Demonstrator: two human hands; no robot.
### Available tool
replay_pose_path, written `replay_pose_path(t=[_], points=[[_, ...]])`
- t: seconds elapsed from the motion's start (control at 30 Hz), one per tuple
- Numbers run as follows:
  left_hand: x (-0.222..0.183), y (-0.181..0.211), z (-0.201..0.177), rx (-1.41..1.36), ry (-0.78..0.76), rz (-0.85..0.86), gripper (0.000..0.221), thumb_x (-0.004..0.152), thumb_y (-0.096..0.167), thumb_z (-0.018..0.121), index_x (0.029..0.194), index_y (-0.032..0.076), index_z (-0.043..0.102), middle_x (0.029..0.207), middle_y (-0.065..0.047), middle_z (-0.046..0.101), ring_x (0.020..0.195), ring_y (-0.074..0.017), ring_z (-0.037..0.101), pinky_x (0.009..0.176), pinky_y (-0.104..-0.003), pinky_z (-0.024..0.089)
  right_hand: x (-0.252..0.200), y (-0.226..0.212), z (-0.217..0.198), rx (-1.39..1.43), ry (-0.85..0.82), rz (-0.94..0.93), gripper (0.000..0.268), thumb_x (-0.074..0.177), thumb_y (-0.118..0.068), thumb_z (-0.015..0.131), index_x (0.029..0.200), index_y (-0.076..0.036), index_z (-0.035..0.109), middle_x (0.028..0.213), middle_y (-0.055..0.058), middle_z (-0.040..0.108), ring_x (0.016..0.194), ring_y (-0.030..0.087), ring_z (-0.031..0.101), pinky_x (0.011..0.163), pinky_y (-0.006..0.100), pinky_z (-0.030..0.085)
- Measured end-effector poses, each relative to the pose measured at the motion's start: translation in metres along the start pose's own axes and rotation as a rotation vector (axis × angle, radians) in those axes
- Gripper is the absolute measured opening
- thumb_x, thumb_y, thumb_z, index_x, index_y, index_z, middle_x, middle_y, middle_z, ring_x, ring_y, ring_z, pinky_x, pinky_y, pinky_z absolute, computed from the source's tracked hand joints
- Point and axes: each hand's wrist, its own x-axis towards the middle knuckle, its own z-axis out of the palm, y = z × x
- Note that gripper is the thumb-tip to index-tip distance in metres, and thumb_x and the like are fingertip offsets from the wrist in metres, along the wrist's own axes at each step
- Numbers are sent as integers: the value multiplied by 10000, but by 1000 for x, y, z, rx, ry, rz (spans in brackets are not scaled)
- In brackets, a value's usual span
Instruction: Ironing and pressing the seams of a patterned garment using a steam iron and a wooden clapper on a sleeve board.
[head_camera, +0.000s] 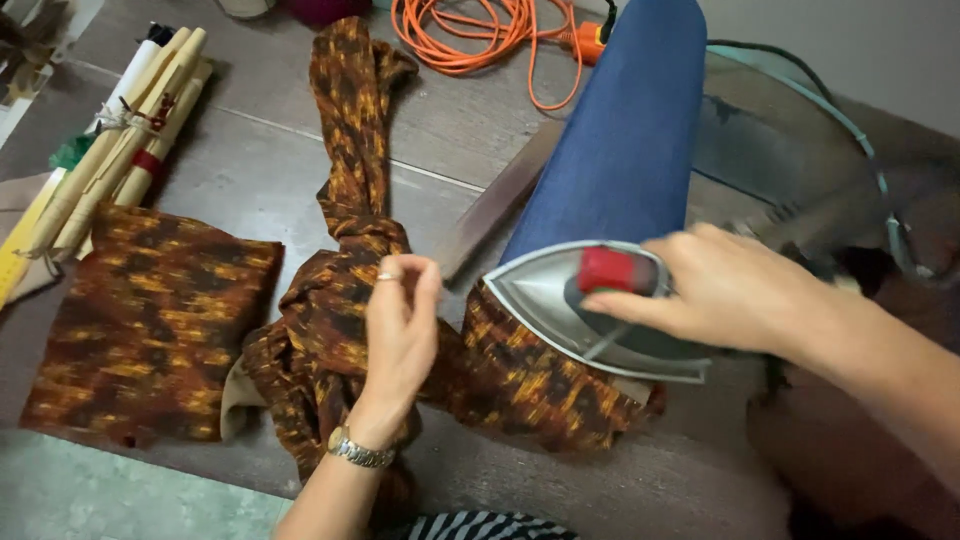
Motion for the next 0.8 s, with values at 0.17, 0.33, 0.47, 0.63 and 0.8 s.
replay_pose_path(t=[0.17, 0.33, 0.47, 0.63, 0.8], points=[[0, -2, -14, -130, 105, 43, 127, 998, 204, 458, 1029, 86, 491, 844, -18, 507, 689, -104, 484, 603, -223, 439, 11, -36, -25, -1, 25, -76, 656, 819, -745, 533, 710, -100, 574, 655, 84, 608, 566, 276, 582, 565, 380, 454], [0, -5, -25, -53, 209, 30, 156, 990, 265, 479, 990, 110, 475, 794, -3, 526, 660, -87, 525, 632, -234, 457, 9, -30, -19, 21, 49, -168, 612, 860, -702, 554, 669, -120, 549, 560, 28, 523, 493, 218, 491, 531, 342, 442], [3, -5, -23, 19, 49, -108, 173, 990, 294, 467, 995, 124, 499, 744, 27, 473, 605, -82, 417, 548, -252, 378, 0, 1, 3, 15, 2, -80, 518, 811, -691, 556, 900, -192, 660, 566, 11, 612, 484, 185, 600, 528, 322, 505], [17, 1, -4, 209, -194, -124, 332, 934, 398, 463, 1029, 105, 586, 984, -42, 659, 883, -165, 613, 801, -317, 477, -17, 59, 52, -28, 3, 77, 462, 740, -726, 603, 905, -301, 676, 563, -12, 645, 538, 162, 654, 604, 287, 494], [31, 12, 10, 306, -506, -347, 280, 939, 422, 521, 849, 158, 538, 748, 24, 506, 667, -112, 427, 670, -275, 364, -29, 94, 82, 142, 6, 235, 356, 711, -596, 722, 798, -257, 784, 536, -82, 747, 520, 90, 625, 629, 203, 472]])
